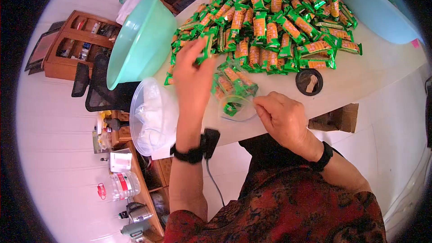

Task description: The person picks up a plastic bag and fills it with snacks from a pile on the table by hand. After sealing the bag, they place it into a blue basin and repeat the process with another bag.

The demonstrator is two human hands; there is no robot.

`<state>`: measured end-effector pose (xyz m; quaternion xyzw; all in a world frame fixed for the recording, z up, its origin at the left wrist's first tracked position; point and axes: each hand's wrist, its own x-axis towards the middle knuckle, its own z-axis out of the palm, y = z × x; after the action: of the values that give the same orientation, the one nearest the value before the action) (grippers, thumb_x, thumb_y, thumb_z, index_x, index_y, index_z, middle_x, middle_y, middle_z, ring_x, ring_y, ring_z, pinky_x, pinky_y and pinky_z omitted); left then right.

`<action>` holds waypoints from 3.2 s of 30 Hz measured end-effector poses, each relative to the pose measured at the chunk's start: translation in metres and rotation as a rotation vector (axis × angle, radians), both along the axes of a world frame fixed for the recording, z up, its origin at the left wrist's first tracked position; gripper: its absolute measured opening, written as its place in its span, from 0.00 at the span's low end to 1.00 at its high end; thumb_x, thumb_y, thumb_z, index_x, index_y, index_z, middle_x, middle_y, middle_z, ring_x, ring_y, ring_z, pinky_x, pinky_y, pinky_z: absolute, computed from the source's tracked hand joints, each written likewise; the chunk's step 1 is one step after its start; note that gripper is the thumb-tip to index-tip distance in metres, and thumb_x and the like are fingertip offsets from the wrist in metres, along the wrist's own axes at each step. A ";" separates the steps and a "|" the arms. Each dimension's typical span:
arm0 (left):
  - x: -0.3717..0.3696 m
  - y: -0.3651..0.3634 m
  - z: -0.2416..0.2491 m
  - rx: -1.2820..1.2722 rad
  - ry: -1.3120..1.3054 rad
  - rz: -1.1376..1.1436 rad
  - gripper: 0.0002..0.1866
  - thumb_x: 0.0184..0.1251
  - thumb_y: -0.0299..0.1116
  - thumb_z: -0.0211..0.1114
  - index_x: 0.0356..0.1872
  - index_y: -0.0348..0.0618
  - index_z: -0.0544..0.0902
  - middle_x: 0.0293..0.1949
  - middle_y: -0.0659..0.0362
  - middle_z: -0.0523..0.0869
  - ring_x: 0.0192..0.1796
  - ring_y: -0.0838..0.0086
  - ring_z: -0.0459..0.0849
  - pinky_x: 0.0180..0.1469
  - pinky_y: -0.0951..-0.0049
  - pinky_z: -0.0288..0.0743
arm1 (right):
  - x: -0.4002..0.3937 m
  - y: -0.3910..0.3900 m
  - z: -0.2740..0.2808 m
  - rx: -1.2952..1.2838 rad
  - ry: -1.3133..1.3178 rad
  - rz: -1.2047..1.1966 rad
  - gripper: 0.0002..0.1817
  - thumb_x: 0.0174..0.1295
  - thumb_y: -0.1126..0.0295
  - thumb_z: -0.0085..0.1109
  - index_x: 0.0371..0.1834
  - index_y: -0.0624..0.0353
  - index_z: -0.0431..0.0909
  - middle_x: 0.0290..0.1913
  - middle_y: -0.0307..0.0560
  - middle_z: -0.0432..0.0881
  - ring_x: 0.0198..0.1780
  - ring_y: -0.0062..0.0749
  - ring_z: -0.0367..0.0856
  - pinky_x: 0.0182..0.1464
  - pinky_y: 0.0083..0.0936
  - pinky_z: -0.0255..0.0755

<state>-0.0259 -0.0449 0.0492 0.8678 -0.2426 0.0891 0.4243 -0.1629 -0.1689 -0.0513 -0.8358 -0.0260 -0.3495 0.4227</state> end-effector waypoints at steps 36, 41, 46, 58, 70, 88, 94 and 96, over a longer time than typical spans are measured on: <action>-0.101 0.001 -0.042 0.314 -0.552 -0.082 0.21 0.49 0.19 0.67 0.48 0.40 0.81 0.51 0.48 0.76 0.47 0.54 0.78 0.47 0.59 0.72 | -0.002 0.002 0.002 0.116 0.128 -0.025 0.07 0.59 0.70 0.62 0.38 0.54 0.75 0.30 0.48 0.80 0.32 0.49 0.82 0.32 0.41 0.76; -0.086 -0.004 -0.034 0.253 -0.418 -0.028 0.24 0.47 0.21 0.69 0.50 0.41 0.77 0.49 0.47 0.75 0.56 0.50 0.73 0.60 0.54 0.65 | -0.002 0.001 -0.001 0.131 0.104 0.003 0.08 0.59 0.71 0.62 0.39 0.54 0.74 0.30 0.49 0.80 0.32 0.50 0.81 0.31 0.42 0.75; -0.067 -0.005 -0.040 0.237 -0.342 -0.162 0.20 0.44 0.20 0.68 0.43 0.45 0.80 0.45 0.50 0.76 0.49 0.54 0.74 0.52 0.56 0.66 | -0.002 0.001 -0.002 0.124 0.093 0.002 0.08 0.59 0.72 0.63 0.39 0.55 0.74 0.30 0.49 0.79 0.32 0.50 0.81 0.31 0.42 0.75; -0.052 -0.002 -0.066 0.362 -0.478 0.009 0.14 0.52 0.25 0.67 0.41 0.46 0.78 0.44 0.52 0.77 0.46 0.56 0.76 0.49 0.57 0.66 | 0.000 0.001 -0.001 0.142 0.075 -0.020 0.07 0.59 0.73 0.62 0.39 0.56 0.75 0.30 0.50 0.80 0.31 0.49 0.82 0.31 0.39 0.76; -0.075 0.059 -0.076 0.135 -0.332 0.224 0.19 0.58 0.35 0.71 0.49 0.41 0.80 0.42 0.51 0.81 0.45 0.60 0.83 0.38 0.61 0.79 | 0.006 -0.003 0.003 0.247 0.127 0.066 0.09 0.58 0.75 0.64 0.41 0.61 0.80 0.29 0.52 0.83 0.29 0.40 0.84 0.32 0.29 0.77; -0.072 0.072 0.047 0.022 0.432 -0.032 0.10 0.61 0.35 0.69 0.34 0.38 0.85 0.21 0.64 0.81 0.20 0.84 0.76 0.19 0.84 0.64 | 0.012 -0.024 0.126 0.005 0.221 0.159 0.11 0.56 0.66 0.61 0.27 0.64 0.83 0.22 0.50 0.83 0.22 0.32 0.81 0.29 0.29 0.74; -0.070 0.071 0.022 -0.064 0.493 -0.088 0.09 0.60 0.32 0.70 0.35 0.37 0.84 0.23 0.63 0.82 0.19 0.84 0.77 0.18 0.83 0.63 | 0.010 -0.030 0.112 0.069 0.252 0.173 0.12 0.57 0.64 0.62 0.26 0.65 0.83 0.20 0.49 0.82 0.22 0.31 0.80 0.29 0.29 0.74; -0.071 0.067 0.033 -0.118 0.496 -0.072 0.09 0.61 0.33 0.69 0.36 0.36 0.85 0.24 0.63 0.82 0.19 0.84 0.76 0.18 0.82 0.64 | 0.020 -0.032 0.112 0.017 0.258 0.171 0.13 0.57 0.64 0.63 0.26 0.65 0.83 0.21 0.48 0.82 0.22 0.29 0.80 0.29 0.28 0.74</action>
<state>-0.0967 0.0224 0.0820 0.8277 -0.1562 -0.1277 0.5236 -0.1432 -0.2011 0.0610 -0.8648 -0.0395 -0.2020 0.4580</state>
